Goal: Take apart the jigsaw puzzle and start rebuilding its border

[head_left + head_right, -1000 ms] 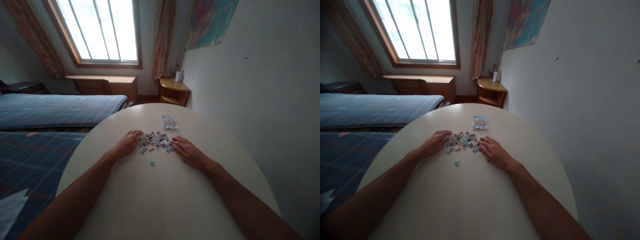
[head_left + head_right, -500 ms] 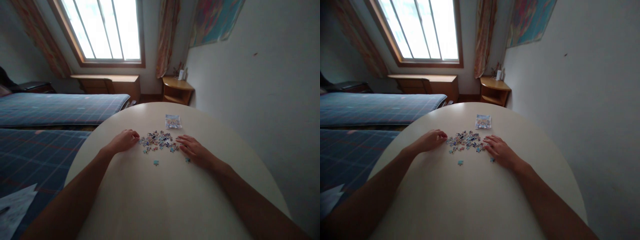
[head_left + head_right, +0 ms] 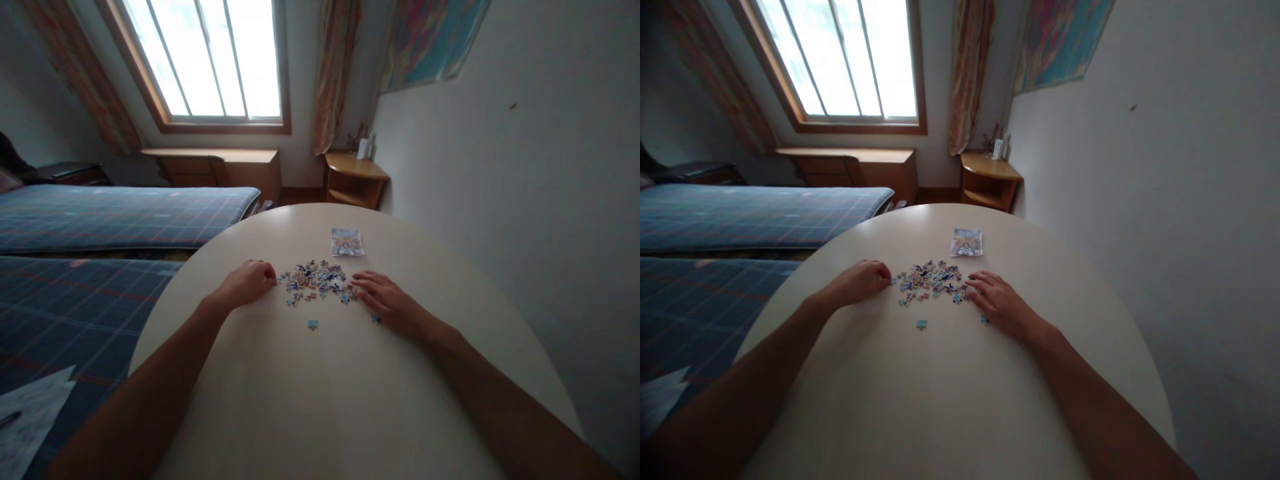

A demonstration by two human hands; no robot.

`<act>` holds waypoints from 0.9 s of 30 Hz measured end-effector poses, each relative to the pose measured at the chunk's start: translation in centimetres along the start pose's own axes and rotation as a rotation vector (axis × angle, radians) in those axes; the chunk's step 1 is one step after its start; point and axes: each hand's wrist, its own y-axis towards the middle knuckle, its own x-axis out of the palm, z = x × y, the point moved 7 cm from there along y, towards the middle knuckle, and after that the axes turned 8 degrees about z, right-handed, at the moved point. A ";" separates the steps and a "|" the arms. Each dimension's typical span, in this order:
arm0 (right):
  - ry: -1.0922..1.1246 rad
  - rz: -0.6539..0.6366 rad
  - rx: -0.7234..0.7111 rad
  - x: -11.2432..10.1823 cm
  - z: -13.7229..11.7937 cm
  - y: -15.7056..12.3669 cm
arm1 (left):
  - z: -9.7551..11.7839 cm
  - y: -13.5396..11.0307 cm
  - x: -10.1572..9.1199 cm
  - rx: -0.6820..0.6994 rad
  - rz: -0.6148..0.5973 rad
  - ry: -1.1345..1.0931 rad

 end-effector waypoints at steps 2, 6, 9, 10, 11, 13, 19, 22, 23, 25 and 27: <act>0.000 -0.005 -0.001 0.0 0.0 0.0 | -0.1 0.0 0.0 -0.006 -0.006 -0.004; 0.005 0.006 -0.006 0.0 -0.1 0.1 | -0.2 -0.2 -0.2 -0.046 -0.019 -0.017; -0.005 -0.010 -0.002 0.0 -0.1 0.0 | 0.0 -0.3 -0.4 -0.087 -0.027 -0.041; -0.009 -0.016 0.000 0.1 -0.1 0.0 | 0.1 -0.4 -0.5 -0.093 -0.027 -0.050; -0.012 -0.019 0.004 0.1 0.0 0.0 | 0.2 -0.4 -0.6 -0.094 -0.026 -0.060; -0.014 -0.021 0.007 0.1 0.0 0.0 | 0.3 -0.4 -0.6 -0.087 -0.021 -0.080; 0.007 0.006 0.004 -0.2 -0.2 0.0 | 0.3 -0.4 -0.6 -0.068 -0.005 -0.076; 0.012 0.007 0.002 -0.2 -0.3 0.0 | 0.6 -0.5 -0.9 -0.093 0.028 -0.046; 0.009 0.003 0.001 -0.1 -0.3 0.0 | 0.8 -0.5 -1.0 -0.092 0.041 -0.050; 0.001 -0.008 0.002 0.1 -0.2 0.0 | 1.5 -0.6 -1.1 -0.059 0.067 -0.085; -0.005 -0.013 0.004 0.2 -0.1 0.0 | 2.4 -0.7 -0.9 -0.007 0.082 -0.114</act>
